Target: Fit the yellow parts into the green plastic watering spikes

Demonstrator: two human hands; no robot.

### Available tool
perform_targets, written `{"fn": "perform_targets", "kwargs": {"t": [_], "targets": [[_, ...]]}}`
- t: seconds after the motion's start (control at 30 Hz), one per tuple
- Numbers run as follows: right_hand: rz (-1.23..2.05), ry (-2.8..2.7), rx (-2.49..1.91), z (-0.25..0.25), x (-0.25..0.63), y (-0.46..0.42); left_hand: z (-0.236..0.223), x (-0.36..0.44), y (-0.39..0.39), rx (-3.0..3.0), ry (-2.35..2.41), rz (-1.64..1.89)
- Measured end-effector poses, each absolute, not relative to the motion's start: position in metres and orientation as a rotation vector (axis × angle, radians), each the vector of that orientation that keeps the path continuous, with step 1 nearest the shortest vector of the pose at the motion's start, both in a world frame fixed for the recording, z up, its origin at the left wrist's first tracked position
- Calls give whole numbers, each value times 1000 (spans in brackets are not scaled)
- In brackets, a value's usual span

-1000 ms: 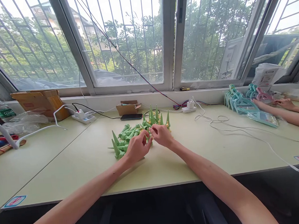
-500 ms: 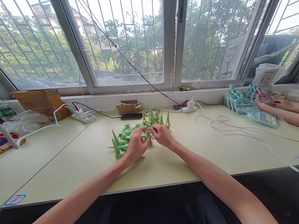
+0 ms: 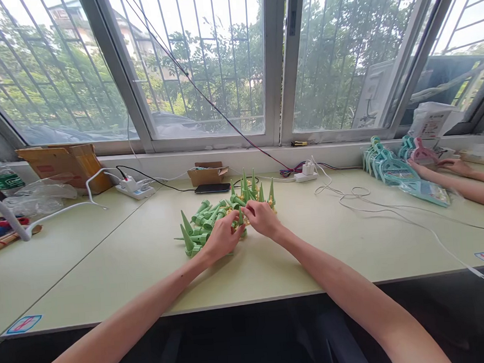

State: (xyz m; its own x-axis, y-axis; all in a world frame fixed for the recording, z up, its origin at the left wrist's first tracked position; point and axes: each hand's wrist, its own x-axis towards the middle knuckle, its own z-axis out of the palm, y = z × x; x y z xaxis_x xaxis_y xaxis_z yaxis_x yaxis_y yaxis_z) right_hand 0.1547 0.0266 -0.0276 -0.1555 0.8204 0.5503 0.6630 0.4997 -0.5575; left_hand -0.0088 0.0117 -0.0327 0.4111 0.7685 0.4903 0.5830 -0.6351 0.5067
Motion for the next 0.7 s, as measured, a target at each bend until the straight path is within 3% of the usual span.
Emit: {"fn": "perform_targets", "kwargs": {"t": [0.7], "targets": [[247, -1892, -1195, -26, 153, 23, -29, -9, 10, 2247, 1139, 945]]}}
